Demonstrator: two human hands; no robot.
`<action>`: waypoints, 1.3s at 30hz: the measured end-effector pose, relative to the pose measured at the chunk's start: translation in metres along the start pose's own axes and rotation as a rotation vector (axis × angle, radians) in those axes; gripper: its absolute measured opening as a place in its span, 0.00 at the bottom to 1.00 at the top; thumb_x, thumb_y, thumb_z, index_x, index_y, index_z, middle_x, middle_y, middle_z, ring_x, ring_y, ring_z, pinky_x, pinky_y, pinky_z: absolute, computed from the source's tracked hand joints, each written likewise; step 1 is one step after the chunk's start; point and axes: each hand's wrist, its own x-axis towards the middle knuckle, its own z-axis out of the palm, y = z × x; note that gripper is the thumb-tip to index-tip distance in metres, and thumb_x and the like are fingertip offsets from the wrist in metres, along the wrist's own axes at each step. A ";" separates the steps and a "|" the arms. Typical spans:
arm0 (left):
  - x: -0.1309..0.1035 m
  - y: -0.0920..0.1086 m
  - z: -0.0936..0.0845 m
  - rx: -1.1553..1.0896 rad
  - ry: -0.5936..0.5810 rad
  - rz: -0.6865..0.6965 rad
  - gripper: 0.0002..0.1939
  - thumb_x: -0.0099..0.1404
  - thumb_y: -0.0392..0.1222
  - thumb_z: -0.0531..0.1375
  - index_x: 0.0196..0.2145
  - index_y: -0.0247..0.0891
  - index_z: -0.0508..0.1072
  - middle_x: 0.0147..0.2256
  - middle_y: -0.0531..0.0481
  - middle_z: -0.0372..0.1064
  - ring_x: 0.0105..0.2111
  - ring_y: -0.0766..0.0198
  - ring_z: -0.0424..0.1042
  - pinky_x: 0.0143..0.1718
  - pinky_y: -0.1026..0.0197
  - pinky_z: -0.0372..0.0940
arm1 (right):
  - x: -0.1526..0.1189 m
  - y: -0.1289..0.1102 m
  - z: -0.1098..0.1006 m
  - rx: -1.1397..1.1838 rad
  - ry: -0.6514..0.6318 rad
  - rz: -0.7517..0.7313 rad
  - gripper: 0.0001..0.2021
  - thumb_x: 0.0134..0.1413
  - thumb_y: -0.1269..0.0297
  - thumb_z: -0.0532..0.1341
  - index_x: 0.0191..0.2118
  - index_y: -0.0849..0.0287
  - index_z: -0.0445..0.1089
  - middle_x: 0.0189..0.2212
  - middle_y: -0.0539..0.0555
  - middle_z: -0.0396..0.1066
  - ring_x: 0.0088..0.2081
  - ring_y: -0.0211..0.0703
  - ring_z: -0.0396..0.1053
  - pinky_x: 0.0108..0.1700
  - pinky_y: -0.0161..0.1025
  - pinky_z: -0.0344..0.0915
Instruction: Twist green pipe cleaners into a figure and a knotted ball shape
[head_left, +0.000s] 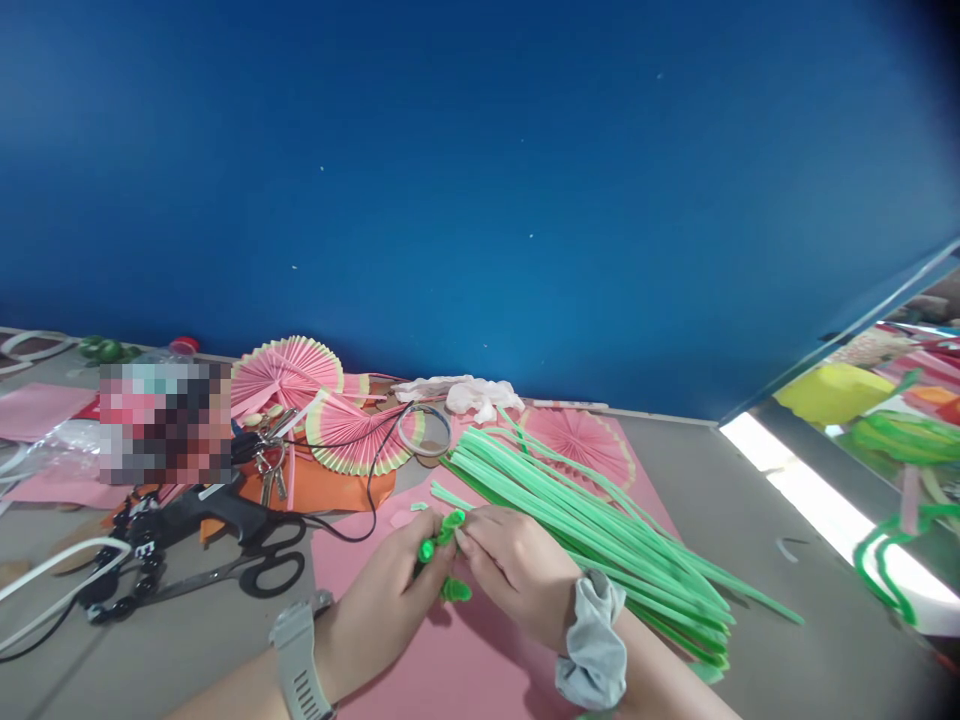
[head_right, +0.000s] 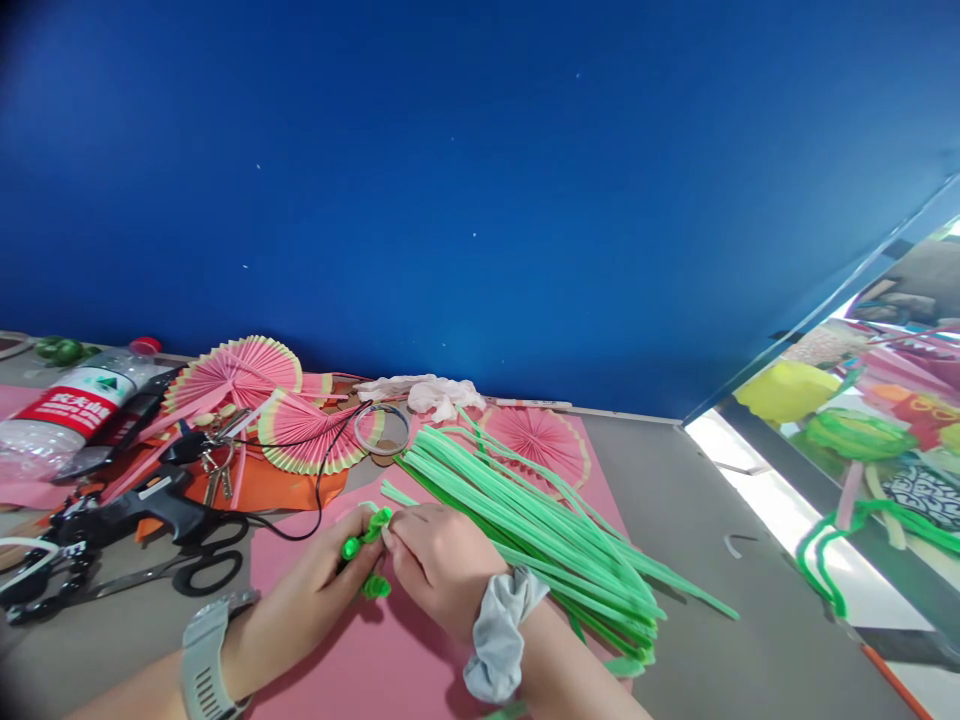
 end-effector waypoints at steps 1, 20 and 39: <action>-0.001 0.000 0.000 0.015 0.006 0.009 0.10 0.66 0.46 0.47 0.32 0.39 0.62 0.28 0.51 0.64 0.27 0.65 0.68 0.23 0.67 0.65 | 0.000 -0.001 -0.001 0.052 -0.004 0.034 0.13 0.60 0.70 0.45 0.26 0.59 0.58 0.22 0.49 0.62 0.25 0.37 0.59 0.30 0.35 0.57; -0.004 0.000 -0.001 0.122 0.047 0.064 0.11 0.67 0.45 0.46 0.30 0.40 0.61 0.27 0.52 0.61 0.25 0.65 0.67 0.23 0.65 0.63 | 0.001 -0.013 0.011 0.678 0.130 0.502 0.12 0.56 0.65 0.49 0.22 0.57 0.58 0.20 0.48 0.56 0.26 0.38 0.57 0.33 0.36 0.58; 0.002 -0.008 0.002 -0.335 0.037 -0.061 0.12 0.64 0.46 0.52 0.43 0.40 0.66 0.37 0.50 0.68 0.29 0.67 0.70 0.32 0.61 0.68 | 0.000 0.005 -0.005 0.643 0.076 0.497 0.13 0.57 0.61 0.50 0.23 0.52 0.61 0.25 0.52 0.65 0.30 0.45 0.64 0.37 0.42 0.64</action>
